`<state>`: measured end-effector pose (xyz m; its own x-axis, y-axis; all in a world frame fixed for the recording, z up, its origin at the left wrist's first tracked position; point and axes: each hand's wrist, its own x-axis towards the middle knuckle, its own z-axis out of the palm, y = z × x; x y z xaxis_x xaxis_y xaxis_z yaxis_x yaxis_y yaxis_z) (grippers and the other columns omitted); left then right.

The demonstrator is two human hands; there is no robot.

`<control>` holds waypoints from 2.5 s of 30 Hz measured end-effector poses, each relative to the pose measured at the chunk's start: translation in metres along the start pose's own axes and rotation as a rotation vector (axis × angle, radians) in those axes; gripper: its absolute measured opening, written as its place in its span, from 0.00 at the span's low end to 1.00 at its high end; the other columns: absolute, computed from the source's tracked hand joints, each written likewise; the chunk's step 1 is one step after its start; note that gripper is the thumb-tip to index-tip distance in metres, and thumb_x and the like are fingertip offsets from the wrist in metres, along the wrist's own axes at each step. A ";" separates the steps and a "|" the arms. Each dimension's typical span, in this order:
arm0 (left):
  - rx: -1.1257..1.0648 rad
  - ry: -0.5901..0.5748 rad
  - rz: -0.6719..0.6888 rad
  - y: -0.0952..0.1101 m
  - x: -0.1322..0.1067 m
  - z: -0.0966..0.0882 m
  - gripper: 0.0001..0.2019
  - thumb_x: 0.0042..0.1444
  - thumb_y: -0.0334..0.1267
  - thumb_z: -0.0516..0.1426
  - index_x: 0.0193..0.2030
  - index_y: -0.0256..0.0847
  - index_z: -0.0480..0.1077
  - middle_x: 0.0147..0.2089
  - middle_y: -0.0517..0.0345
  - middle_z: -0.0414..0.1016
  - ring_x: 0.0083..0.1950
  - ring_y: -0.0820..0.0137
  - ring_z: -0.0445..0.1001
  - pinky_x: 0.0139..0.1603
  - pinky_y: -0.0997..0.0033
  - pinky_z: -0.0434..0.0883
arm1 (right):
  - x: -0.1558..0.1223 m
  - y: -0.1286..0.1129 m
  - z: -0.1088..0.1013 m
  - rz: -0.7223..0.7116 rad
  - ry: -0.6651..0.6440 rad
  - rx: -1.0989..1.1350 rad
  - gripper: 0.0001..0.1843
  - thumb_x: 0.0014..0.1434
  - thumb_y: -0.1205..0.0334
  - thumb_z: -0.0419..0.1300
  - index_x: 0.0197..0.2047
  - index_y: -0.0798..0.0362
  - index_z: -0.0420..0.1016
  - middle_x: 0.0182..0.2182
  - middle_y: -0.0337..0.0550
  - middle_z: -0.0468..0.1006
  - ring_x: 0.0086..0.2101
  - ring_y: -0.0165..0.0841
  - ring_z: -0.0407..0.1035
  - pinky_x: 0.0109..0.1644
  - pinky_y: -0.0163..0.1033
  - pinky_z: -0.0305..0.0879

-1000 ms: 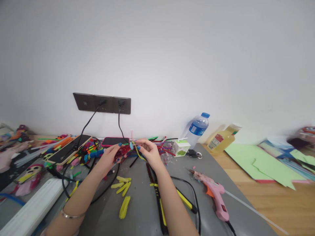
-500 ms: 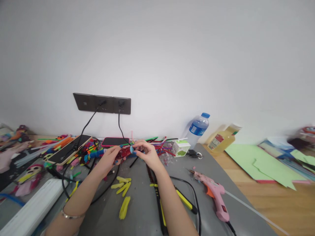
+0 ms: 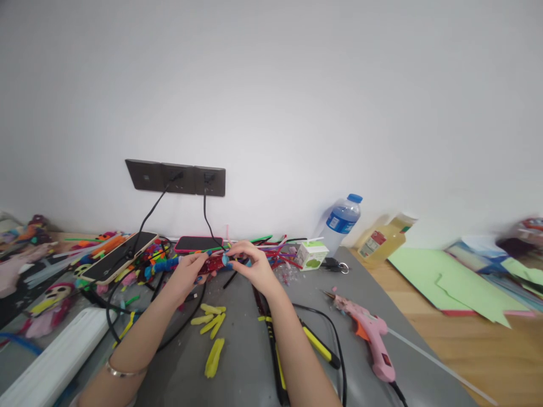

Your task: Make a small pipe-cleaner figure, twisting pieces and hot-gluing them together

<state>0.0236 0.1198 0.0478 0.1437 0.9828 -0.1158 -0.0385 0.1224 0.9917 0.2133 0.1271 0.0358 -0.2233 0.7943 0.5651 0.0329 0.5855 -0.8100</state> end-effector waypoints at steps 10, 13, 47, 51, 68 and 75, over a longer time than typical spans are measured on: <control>-0.027 -0.001 0.029 -0.006 0.005 -0.003 0.21 0.48 0.55 0.59 0.26 0.34 0.72 0.17 0.58 0.70 0.16 0.77 0.56 0.18 0.77 0.49 | 0.000 0.003 0.002 0.035 0.047 0.038 0.13 0.54 0.50 0.67 0.38 0.49 0.80 0.39 0.47 0.78 0.41 0.39 0.71 0.45 0.44 0.67; -0.060 0.026 0.032 -0.007 0.006 -0.003 0.20 0.48 0.54 0.59 0.25 0.35 0.71 0.17 0.58 0.70 0.15 0.78 0.56 0.18 0.77 0.49 | 0.000 0.004 0.001 0.031 0.087 0.079 0.12 0.55 0.50 0.67 0.37 0.49 0.80 0.38 0.46 0.77 0.39 0.37 0.71 0.43 0.42 0.67; -0.087 -0.017 0.016 -0.013 0.005 0.004 0.22 0.49 0.56 0.59 0.26 0.34 0.71 0.18 0.57 0.72 0.16 0.79 0.54 0.17 0.78 0.48 | 0.000 0.005 0.004 0.103 0.054 0.195 0.07 0.53 0.56 0.69 0.34 0.49 0.80 0.37 0.44 0.77 0.38 0.36 0.70 0.43 0.41 0.65; -0.109 -0.024 0.019 -0.015 0.005 0.005 0.23 0.48 0.58 0.59 0.25 0.34 0.70 0.18 0.56 0.72 0.16 0.80 0.53 0.16 0.78 0.48 | 0.000 0.005 0.005 0.098 0.047 0.200 0.07 0.53 0.57 0.69 0.35 0.49 0.80 0.37 0.44 0.77 0.38 0.35 0.70 0.43 0.40 0.65; -0.151 -0.051 0.060 -0.005 -0.001 0.013 0.21 0.49 0.55 0.59 0.23 0.36 0.68 0.16 0.60 0.68 0.15 0.80 0.53 0.16 0.78 0.48 | -0.002 0.005 0.006 0.141 0.129 0.440 0.15 0.48 0.52 0.73 0.36 0.47 0.78 0.40 0.42 0.75 0.35 0.33 0.68 0.42 0.39 0.66; -0.151 -0.026 0.080 -0.007 0.001 0.010 0.21 0.50 0.54 0.59 0.27 0.34 0.71 0.16 0.60 0.69 0.15 0.79 0.53 0.16 0.79 0.48 | -0.003 0.008 0.008 0.138 0.060 0.395 0.14 0.50 0.53 0.72 0.38 0.48 0.78 0.42 0.44 0.76 0.42 0.36 0.70 0.48 0.41 0.65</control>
<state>0.0343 0.1182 0.0417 0.1596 0.9866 -0.0335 -0.1986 0.0653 0.9779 0.2068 0.1283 0.0265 -0.1856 0.8758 0.4456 -0.3200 0.3749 -0.8701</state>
